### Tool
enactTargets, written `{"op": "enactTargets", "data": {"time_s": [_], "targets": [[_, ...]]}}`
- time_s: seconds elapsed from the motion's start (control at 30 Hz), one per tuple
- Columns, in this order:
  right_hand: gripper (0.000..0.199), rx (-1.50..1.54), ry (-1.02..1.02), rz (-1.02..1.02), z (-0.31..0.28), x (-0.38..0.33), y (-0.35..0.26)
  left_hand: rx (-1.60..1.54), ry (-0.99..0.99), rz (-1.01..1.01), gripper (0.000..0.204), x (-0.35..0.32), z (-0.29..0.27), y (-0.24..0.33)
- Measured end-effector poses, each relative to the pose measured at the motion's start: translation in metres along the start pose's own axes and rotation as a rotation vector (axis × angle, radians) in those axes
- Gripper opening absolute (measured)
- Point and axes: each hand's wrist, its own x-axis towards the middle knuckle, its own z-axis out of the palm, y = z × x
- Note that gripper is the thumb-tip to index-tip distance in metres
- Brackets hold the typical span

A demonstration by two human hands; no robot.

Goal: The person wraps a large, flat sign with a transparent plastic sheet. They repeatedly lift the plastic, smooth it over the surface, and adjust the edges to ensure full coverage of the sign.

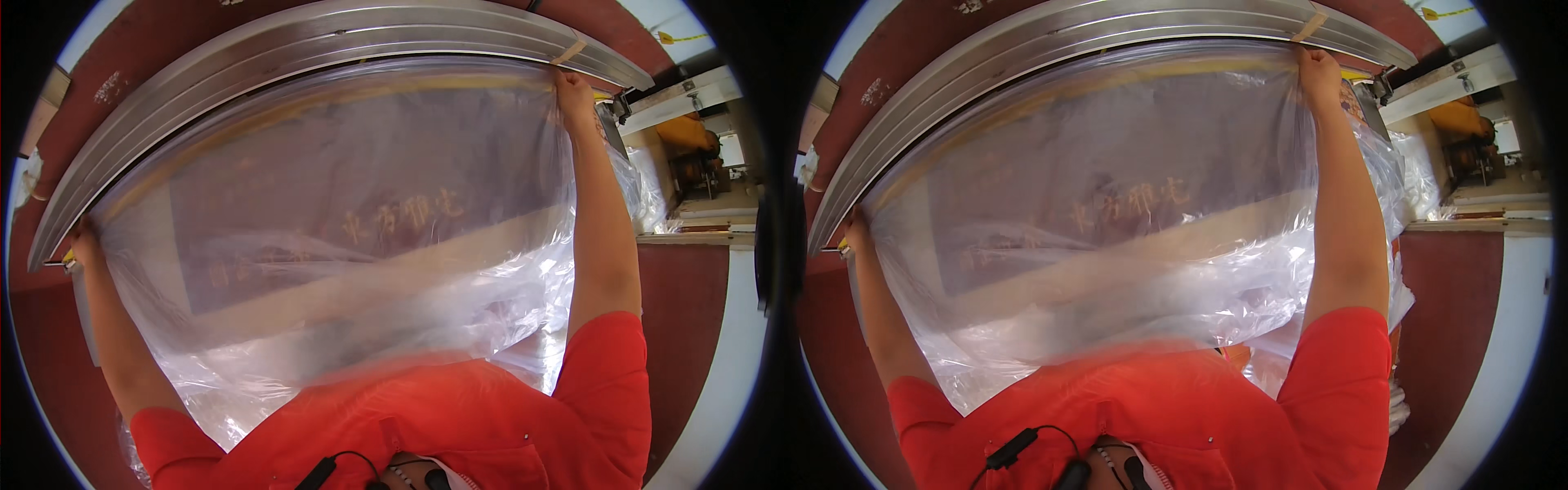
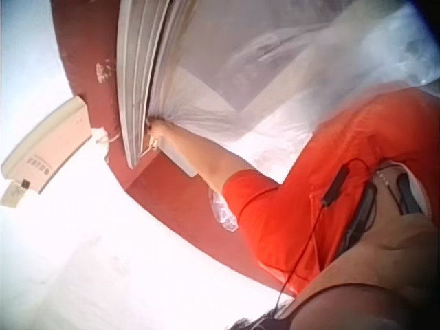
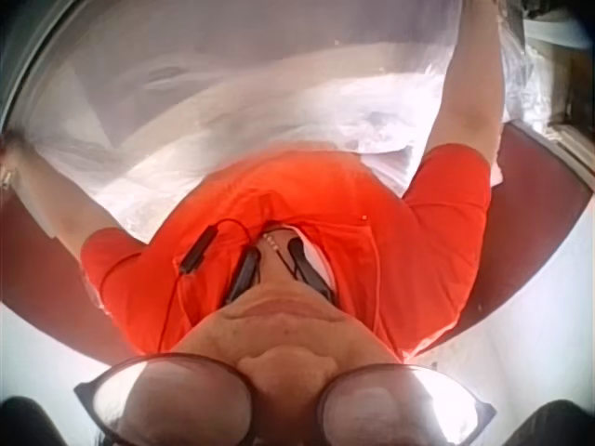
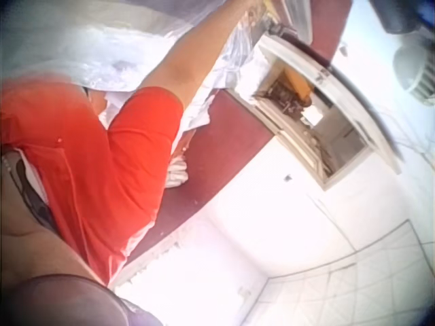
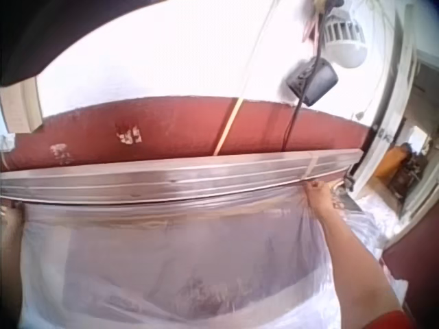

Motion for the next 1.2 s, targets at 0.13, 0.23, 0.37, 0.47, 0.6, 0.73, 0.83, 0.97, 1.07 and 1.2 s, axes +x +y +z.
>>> {"op": "enactTargets", "data": {"time_s": [0.13,0.23,0.37,0.47,0.6,0.73,0.83,0.97,1.07,1.2], "targets": [[0.042,-0.029,0.102,0.097,0.021,0.018,0.044,-0.117,-0.084,-0.128,0.062,0.012,0.023,0.001],[0.047,-0.016,0.113,0.137,0.026,0.003,0.030,-0.032,-0.074,-0.175,0.058,0.016,0.019,-0.013],[0.053,-0.114,0.234,0.058,0.027,-0.007,0.025,0.118,-0.064,-0.183,0.053,0.023,0.016,-0.024],[0.048,-0.050,0.234,0.085,0.026,-0.005,0.027,0.177,-0.064,-0.184,0.050,0.025,0.015,-0.028],[0.048,0.024,0.113,0.149,0.021,-0.010,0.017,0.099,-0.052,-0.234,0.046,0.021,0.007,-0.024],[0.051,0.187,0.001,0.191,0.015,-0.016,0.010,-0.491,-0.162,-0.344,0.041,-0.007,0.003,0.013],[0.054,0.237,-0.094,0.146,0.010,-0.015,0.016,-0.966,-0.288,-0.424,0.023,-0.027,0.004,0.041],[0.051,0.037,-0.340,-0.004,0.001,-0.034,-0.029,-0.605,-0.340,-0.211,0.022,0.012,-0.042,0.008],[0.038,0.208,-0.475,-0.071,0.015,-0.068,-0.056,-0.670,-0.380,-0.160,0.034,0.040,-0.079,-0.031],[0.021,0.409,-0.635,-0.045,0.039,-0.129,-0.085,-0.028,-0.352,-0.024,0.030,0.047,-0.136,-0.096]]}}
